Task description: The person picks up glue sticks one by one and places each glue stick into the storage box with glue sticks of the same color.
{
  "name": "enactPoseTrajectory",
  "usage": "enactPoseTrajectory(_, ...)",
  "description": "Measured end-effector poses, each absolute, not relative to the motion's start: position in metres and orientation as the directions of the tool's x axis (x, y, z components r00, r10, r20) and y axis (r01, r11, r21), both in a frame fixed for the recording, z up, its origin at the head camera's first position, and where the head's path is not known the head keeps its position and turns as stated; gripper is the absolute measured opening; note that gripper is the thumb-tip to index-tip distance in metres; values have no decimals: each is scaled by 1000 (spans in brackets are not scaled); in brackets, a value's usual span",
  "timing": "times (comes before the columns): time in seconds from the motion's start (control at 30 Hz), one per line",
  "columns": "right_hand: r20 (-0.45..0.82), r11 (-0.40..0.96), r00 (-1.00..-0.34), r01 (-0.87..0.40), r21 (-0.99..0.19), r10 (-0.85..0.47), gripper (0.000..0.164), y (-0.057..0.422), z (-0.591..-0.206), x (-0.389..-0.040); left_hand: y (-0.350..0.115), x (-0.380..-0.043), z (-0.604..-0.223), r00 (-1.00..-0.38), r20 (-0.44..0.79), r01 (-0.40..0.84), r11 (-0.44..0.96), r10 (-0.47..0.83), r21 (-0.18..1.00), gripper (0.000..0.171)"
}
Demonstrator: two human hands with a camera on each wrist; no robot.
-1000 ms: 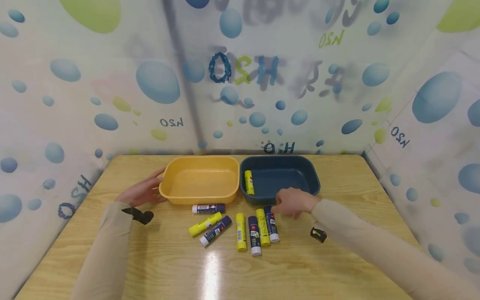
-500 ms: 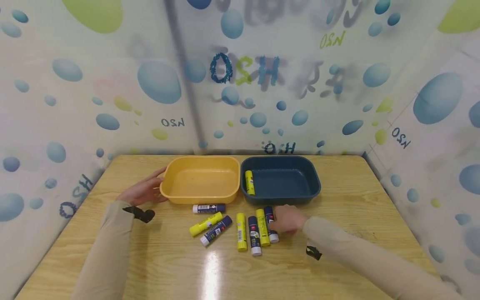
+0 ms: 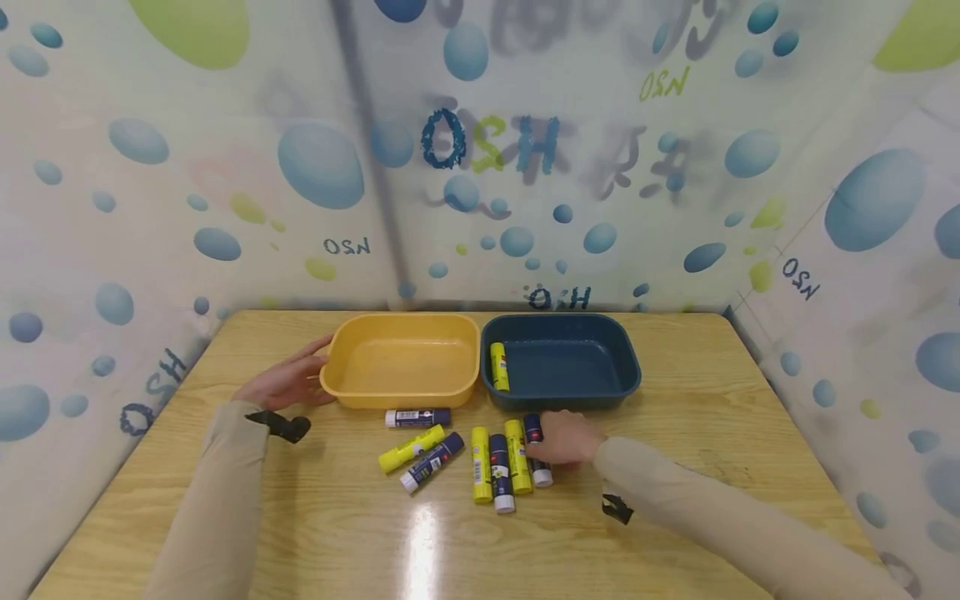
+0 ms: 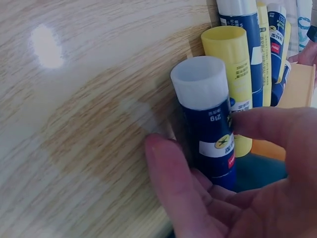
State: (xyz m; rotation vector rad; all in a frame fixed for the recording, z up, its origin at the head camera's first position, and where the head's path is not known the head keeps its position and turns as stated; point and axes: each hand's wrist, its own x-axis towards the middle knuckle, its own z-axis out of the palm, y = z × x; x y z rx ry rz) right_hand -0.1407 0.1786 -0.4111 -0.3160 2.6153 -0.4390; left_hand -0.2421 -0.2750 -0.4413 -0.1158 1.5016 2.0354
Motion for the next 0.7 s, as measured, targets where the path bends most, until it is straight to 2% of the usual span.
enactPoseTrajectory(0.13,-402,917,-868,-133,-376,-291,28,178,-415,-143,-276,-243,-443,-816,-408,-510,-177,410,841,64)
enactPoseTrajectory(0.4,-468,877,-846,2,-480,-254,26,181,-421,-148,-278,-243,-443,-819,-383,-482,-149,427,863,64)
enactPoseTrajectory(0.7,-481,862,-834,13,-507,-270,24,183,-417,-147,-278,-243,-444,-819,-382,-484,-159,428,860,61)
